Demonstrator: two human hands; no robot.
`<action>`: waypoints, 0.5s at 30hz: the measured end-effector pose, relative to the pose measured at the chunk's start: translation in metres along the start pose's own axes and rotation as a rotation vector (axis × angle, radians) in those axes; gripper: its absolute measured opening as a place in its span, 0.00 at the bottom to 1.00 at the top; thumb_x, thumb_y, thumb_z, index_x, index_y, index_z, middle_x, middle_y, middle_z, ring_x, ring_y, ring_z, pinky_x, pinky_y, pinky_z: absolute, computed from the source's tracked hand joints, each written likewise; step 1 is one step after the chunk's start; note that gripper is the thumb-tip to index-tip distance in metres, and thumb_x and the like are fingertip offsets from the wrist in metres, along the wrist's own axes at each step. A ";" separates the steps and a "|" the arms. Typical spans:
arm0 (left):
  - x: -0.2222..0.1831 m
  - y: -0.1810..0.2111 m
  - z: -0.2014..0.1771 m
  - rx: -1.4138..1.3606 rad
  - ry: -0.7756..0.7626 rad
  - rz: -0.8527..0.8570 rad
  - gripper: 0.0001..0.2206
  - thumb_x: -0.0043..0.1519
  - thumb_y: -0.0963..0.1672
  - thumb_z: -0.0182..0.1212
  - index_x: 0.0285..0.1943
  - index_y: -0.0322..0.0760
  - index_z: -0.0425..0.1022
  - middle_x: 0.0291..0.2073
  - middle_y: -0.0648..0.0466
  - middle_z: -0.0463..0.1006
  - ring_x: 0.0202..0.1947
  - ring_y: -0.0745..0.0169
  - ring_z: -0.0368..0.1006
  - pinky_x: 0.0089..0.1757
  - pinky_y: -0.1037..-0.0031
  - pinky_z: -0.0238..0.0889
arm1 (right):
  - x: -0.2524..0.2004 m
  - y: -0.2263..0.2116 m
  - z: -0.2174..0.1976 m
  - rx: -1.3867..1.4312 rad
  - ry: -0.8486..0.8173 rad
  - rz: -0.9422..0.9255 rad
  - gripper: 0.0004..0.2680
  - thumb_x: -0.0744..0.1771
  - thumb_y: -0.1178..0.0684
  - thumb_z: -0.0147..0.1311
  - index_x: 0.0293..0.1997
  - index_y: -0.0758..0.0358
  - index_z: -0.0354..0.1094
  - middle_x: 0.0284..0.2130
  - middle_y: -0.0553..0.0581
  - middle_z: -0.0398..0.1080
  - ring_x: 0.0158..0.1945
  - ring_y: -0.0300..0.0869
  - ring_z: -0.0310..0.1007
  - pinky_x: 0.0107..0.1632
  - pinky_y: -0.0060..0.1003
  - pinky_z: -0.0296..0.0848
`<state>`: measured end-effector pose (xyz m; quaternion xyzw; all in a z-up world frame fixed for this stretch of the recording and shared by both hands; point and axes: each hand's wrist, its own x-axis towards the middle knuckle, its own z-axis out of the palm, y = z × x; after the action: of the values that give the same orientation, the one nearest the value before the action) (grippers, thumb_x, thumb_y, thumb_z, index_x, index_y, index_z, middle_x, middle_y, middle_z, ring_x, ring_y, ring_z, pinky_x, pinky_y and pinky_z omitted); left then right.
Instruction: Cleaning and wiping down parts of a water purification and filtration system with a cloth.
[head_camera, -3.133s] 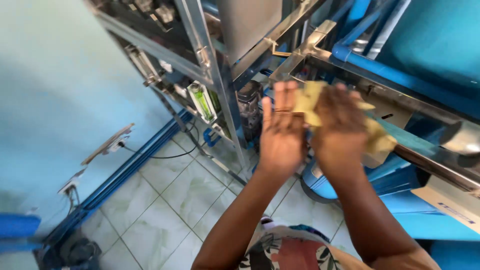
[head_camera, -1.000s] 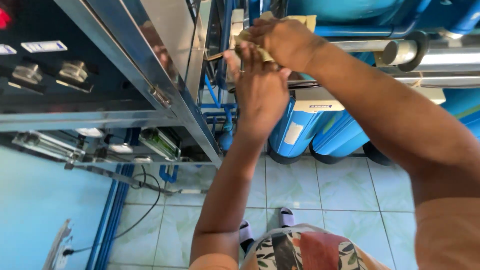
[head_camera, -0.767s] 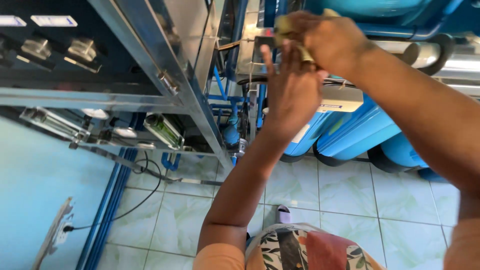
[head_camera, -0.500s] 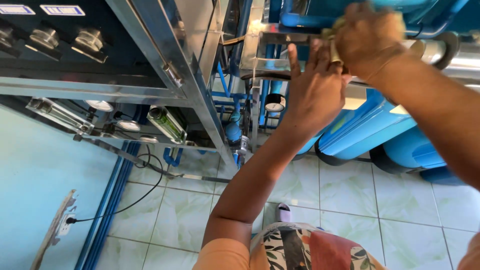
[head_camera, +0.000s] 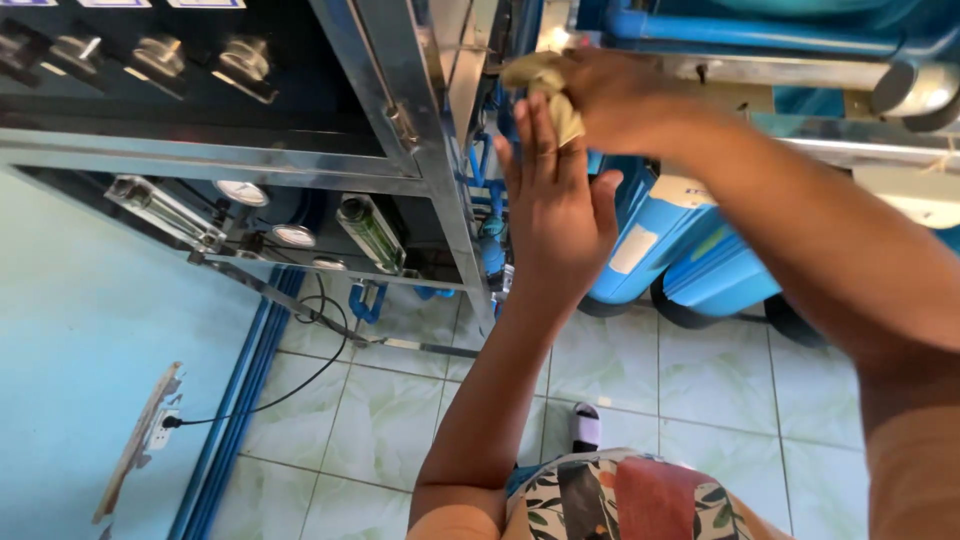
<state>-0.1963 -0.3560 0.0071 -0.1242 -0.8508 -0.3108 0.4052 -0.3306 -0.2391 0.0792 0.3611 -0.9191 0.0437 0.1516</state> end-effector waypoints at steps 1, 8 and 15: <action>-0.005 -0.003 0.002 -0.048 0.004 -0.015 0.28 0.70 0.48 0.55 0.72 0.19 0.61 0.78 0.32 0.45 0.80 0.30 0.41 0.74 0.41 0.34 | 0.001 -0.011 0.008 0.078 0.204 -0.260 0.14 0.69 0.49 0.56 0.59 0.60 0.74 0.45 0.64 0.76 0.47 0.60 0.76 0.47 0.50 0.74; -0.025 0.028 0.020 -0.148 -0.048 0.040 0.29 0.72 0.47 0.54 0.77 0.23 0.55 0.79 0.32 0.44 0.82 0.31 0.40 0.74 0.46 0.37 | -0.049 0.027 -0.004 0.190 0.026 -0.209 0.09 0.67 0.58 0.55 0.52 0.62 0.72 0.55 0.62 0.74 0.57 0.58 0.76 0.59 0.45 0.75; -0.056 0.077 0.069 -0.350 -0.251 0.143 0.29 0.68 0.46 0.59 0.73 0.24 0.56 0.80 0.30 0.41 0.82 0.28 0.38 0.75 0.45 0.40 | -0.130 0.031 -0.066 -0.078 0.021 -0.145 0.19 0.62 0.61 0.58 0.61 0.54 0.73 0.63 0.60 0.70 0.53 0.56 0.76 0.53 0.44 0.75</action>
<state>-0.1675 -0.2507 -0.0358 -0.2904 -0.8166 -0.4062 0.2895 -0.2457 -0.1194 0.1023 0.4199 -0.8900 0.0005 0.1779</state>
